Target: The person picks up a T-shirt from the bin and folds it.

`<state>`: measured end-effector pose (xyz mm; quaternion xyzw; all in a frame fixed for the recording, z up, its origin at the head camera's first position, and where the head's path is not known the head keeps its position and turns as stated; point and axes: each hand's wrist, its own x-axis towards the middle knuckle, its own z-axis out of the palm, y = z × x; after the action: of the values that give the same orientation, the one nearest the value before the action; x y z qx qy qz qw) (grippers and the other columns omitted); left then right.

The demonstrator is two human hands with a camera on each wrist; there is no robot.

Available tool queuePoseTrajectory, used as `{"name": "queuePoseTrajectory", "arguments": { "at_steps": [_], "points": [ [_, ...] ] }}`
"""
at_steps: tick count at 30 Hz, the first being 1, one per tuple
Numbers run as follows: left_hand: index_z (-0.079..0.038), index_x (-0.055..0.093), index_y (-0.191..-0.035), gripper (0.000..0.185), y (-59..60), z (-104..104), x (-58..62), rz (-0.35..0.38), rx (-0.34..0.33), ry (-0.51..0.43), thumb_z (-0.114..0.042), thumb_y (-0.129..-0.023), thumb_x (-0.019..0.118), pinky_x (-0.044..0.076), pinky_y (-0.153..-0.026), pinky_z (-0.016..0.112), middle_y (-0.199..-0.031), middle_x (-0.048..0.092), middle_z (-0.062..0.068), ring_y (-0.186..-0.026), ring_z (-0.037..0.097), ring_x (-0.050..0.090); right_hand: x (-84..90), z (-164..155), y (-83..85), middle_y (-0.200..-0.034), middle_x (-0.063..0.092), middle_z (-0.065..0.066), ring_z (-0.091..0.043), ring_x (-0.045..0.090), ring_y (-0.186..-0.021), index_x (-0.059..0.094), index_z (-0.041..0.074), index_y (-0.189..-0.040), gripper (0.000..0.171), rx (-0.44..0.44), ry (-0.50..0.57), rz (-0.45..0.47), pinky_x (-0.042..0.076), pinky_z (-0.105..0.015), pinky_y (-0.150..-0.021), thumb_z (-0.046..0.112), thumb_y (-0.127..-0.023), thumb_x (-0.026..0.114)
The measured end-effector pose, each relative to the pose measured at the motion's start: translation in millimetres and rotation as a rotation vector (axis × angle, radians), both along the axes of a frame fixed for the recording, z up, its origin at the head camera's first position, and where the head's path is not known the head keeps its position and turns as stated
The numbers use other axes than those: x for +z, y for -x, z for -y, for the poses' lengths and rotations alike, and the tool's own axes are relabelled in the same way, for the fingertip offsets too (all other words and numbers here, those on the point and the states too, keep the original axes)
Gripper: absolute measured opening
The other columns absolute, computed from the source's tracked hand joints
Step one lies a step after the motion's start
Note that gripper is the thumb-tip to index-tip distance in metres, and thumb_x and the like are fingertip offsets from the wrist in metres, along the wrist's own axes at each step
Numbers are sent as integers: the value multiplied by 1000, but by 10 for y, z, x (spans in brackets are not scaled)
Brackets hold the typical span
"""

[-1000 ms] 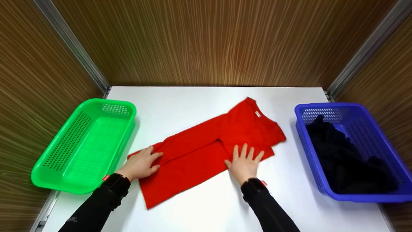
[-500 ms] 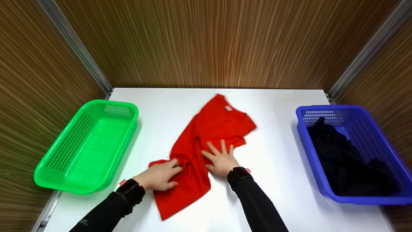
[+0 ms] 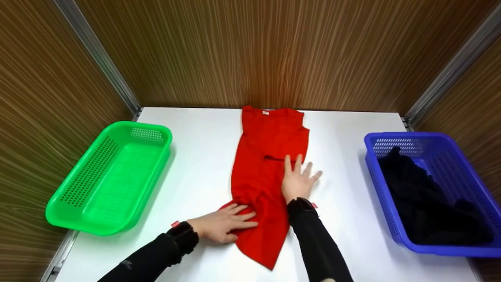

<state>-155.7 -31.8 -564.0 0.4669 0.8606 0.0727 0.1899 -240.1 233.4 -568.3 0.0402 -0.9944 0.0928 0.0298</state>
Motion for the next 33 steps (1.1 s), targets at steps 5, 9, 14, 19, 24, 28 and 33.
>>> {"name": "queuePoseTrajectory", "arguments": {
  "at_steps": [5, 9, 14, 19, 24, 28, 33],
  "points": [
    [-41, 19, -162, 60, -64, -227, -92, -172, 102, 109, -52, -107, 39, 14, -125, 50, -170, 17, -11, -157, 28, 16, 19, 169, -192, -152, 47, -26, -54, 42, -138, 51, 3, -148, 52, 227, 116, -56, 29, -78, -106, 11, -97, 62],
    [-26, 23, -164, 70, -77, -307, -96, -213, 172, 36, -56, -104, 45, 20, -124, 51, -170, 22, -3, -155, 32, 23, 0, 224, -507, -150, 51, -24, -51, 42, -140, 56, 3, -143, 49, 405, 172, -112, 32, -71, -110, 11, -96, 67],
    [-15, 45, -150, 64, 8, -103, 3, -82, 101, -85, -36, -94, 71, 27, -122, 32, -166, 30, 5, -152, 22, 31, -80, 82, -932, -152, 47, -21, -52, 31, -146, 59, 6, -132, 48, 593, 247, -61, 25, -73, -112, 32, -94, 74],
    [-23, 59, -138, 47, 27, 88, -29, -258, 11, -54, -35, -94, 70, 35, -117, 39, -156, 45, 0, -148, 19, 38, -189, -78, -1121, -165, 29, -18, -52, 20, -150, 56, 14, -141, 66, 707, 207, 104, 18, -73, -114, 55, -91, 70],
    [-31, 51, -150, 57, -4, 145, -50, -282, -6, -4, -41, -96, 65, 38, -112, 43, -158, 42, -2, -147, 24, 36, -261, -177, -1055, -161, 39, -16, -48, 35, -146, 61, 20, -141, 47, 676, 138, -16, 28, -69, -113, 32, -96, 70],
    [-23, 61, -137, 38, -10, 114, -77, -390, -42, -50, -27, -100, 62, 47, -102, 32, -138, 56, -1, -129, 19, 52, -297, -201, -998, -138, 56, -19, -43, 54, -128, 61, 12, -139, 45, 633, 53, -210, 41, -64, -106, 8, -94, 66],
    [-19, 63, -107, 12, -21, 30, -102, -568, -17, -128, -16, -96, 66, 50, -77, 25, -104, 59, -4, -97, 15, 58, -324, -265, -993, -116, 57, -18, -39, 59, -107, 58, 5, -135, 49, 552, -32, -346, 47, -56, -100, -5, -87, 56]
  ]
}}
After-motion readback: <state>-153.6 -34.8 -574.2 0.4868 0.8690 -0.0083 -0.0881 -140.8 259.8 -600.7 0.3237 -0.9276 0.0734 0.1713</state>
